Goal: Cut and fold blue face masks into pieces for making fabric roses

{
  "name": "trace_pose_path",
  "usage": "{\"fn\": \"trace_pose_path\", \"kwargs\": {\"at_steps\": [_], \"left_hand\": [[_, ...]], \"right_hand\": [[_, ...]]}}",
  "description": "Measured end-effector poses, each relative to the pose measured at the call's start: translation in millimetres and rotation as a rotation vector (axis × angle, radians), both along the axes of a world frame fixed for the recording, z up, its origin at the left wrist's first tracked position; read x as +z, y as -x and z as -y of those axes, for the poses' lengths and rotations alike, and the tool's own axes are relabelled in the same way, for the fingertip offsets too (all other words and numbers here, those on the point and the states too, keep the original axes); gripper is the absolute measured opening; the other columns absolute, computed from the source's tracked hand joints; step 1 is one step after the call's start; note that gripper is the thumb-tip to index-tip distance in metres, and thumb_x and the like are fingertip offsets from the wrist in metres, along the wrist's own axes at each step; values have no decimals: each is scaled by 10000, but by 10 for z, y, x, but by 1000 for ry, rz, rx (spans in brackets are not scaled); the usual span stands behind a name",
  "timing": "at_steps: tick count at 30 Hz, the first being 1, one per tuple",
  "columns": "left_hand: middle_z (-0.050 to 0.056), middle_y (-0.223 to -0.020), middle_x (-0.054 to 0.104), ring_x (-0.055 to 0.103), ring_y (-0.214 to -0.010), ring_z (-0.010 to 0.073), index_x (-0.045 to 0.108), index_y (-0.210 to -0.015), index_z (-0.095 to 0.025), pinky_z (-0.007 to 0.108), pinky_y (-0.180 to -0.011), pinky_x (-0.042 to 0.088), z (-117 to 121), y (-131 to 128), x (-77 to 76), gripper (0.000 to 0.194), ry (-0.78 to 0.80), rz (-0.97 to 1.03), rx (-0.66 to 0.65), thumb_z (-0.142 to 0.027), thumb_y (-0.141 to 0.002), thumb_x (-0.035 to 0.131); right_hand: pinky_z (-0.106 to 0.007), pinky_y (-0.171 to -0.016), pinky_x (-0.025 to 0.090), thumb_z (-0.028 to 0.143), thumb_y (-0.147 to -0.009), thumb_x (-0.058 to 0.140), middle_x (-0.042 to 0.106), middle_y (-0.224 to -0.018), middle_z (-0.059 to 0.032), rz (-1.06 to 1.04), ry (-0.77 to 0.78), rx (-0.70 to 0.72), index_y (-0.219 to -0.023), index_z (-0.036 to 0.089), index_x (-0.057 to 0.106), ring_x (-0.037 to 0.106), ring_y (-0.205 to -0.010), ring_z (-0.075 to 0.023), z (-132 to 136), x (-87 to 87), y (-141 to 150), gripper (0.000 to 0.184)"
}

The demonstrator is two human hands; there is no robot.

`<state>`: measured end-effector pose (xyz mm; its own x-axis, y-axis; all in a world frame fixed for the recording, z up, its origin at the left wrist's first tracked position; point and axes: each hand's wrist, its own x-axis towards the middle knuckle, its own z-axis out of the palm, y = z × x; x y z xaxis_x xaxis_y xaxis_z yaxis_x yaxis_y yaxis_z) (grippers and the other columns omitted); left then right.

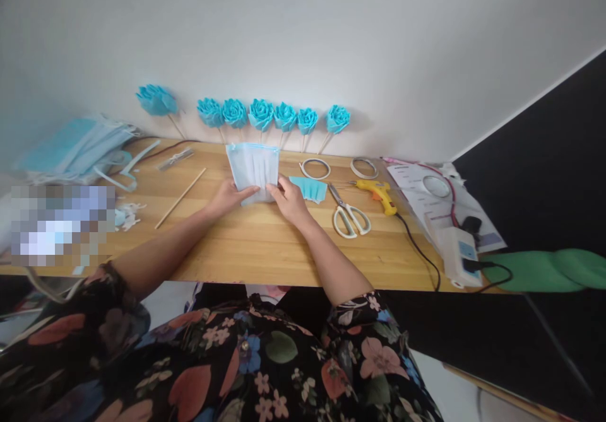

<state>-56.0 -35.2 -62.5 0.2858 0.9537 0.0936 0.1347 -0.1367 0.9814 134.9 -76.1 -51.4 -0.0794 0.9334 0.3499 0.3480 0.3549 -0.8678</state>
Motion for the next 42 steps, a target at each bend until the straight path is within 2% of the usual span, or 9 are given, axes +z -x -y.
{"fn": "trace_pose_path", "kwargs": {"at_steps": [4,8,14,17,19,27,29,34,42], "left_hand": [[142,-1035,778,731,-988,340,761,-902,-112,469,-889,604,25,-10,54,579,-45,46,57,-630,-644,788],[139,-1081,770,722,-1024,322,754,-971,-119,443,-919,594,32,-12,89,583,-93,88,56,-622,-676,773],[127,-962,777,734,-892,313,735,-928,-122,404,-769,610,-77,38,-30,508,-65,-95,38,-546,-653,788],[116,-863,772,735,-835,310,732,-847,-128,393,-717,608,-105,52,-77,474,-57,-106,54,-563,-663,766],[121,-870,773,735,-861,319,735,-853,-125,408,-747,612,-89,50,-64,499,-57,-85,61,-583,-658,770],[149,-1085,767,718,-1030,335,740,-1038,-118,436,-912,595,34,47,146,670,-103,-15,33,-670,-659,770],[161,-1076,765,722,-1022,339,735,-1041,-111,433,-902,599,9,54,128,682,-99,-37,33,-665,-645,784],[168,-992,776,737,-924,346,745,-902,-110,438,-813,622,-51,58,21,639,-48,-53,76,-669,-598,802],[141,-991,781,735,-934,316,744,-919,-117,415,-841,616,37,28,100,567,-127,-22,96,-627,-672,766]], "right_hand": [[-349,-842,534,450,-864,615,751,-1048,-64,-39,-1,-34,-1060,207,705,676,-919,-219,-8,-5,11,325],[-323,-780,532,443,-844,637,749,-1011,-59,-24,21,-54,-1079,203,710,676,-842,-200,-20,-30,12,344],[-294,-696,488,382,-828,614,687,-791,-24,64,77,-103,-886,196,691,637,-732,-188,-63,-86,-10,210],[-289,-696,477,379,-825,608,666,-772,-23,71,53,-101,-843,188,673,630,-736,-188,-65,-70,-14,203],[-284,-692,472,389,-828,604,655,-748,-21,69,37,-104,-804,185,662,621,-725,-182,-58,-53,-9,214],[-272,-729,494,377,-858,608,727,-879,-35,39,43,-86,-966,185,722,653,-798,-181,-42,-45,27,247],[-270,-719,486,339,-843,636,731,-863,-30,80,72,-71,-968,187,732,656,-778,-180,-53,-60,33,219],[-272,-688,459,308,-840,647,723,-793,-28,154,70,-84,-884,186,744,644,-742,-184,-68,-84,27,162],[-300,-724,484,396,-859,608,708,-848,-50,76,-24,-72,-912,191,731,632,-770,-196,-34,-49,24,245]]}}
